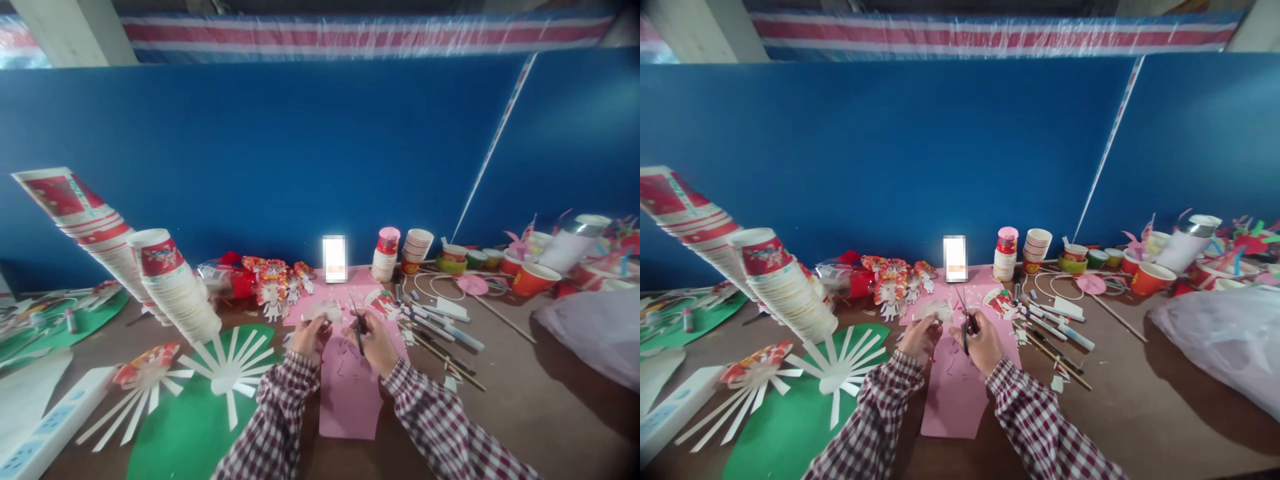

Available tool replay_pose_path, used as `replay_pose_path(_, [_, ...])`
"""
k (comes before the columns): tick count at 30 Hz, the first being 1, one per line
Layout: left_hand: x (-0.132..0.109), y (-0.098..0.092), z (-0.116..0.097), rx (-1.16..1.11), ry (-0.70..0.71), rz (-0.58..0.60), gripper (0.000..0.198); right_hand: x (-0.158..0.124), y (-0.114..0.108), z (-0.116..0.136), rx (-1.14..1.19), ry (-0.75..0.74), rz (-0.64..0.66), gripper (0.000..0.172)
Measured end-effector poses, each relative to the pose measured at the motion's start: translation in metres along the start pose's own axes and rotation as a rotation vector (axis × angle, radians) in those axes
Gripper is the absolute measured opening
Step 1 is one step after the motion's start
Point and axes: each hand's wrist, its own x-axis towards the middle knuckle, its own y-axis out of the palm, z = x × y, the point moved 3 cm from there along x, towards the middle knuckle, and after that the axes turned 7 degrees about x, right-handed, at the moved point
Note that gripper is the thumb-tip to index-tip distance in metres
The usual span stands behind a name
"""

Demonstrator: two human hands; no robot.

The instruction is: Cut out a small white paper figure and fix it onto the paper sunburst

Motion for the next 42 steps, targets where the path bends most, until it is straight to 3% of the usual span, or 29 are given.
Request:
replay_pose_path(4, [0.003,-0.006,0.004,-0.054,0.004,-0.027,0.029,0.0,-0.001,-0.009,0.038,0.016,-0.025,0.04])
replay_pose_path(8, [0.014,-0.012,0.005,-0.1,0.015,0.0,0.032,-0.008,0.004,-0.008,0.128,0.028,0.07,0.038])
replay_pose_path(13, [0.014,-0.016,0.007,-0.203,-0.012,0.021,0.014,-0.021,0.015,-0.008,0.125,0.042,0.183,0.038])
replay_pose_path(20, [0.003,-0.009,0.009,-0.273,-0.035,-0.041,0.009,-0.026,0.02,-0.01,0.106,0.046,0.247,0.036])
replay_pose_path(26, [-0.005,-0.002,0.01,-0.291,-0.064,-0.042,0.01,-0.03,0.027,-0.009,-0.066,-0.038,0.319,0.031])
replay_pose_path(31, [-0.006,-0.003,0.013,-0.189,-0.07,-0.04,0.012,-0.03,0.028,-0.01,-0.123,-0.033,0.307,0.027])
replay_pose_path(42, [-0.004,-0.005,0.019,0.039,0.009,-0.113,0.028,-0.027,0.025,-0.018,0.02,0.024,0.322,0.028])
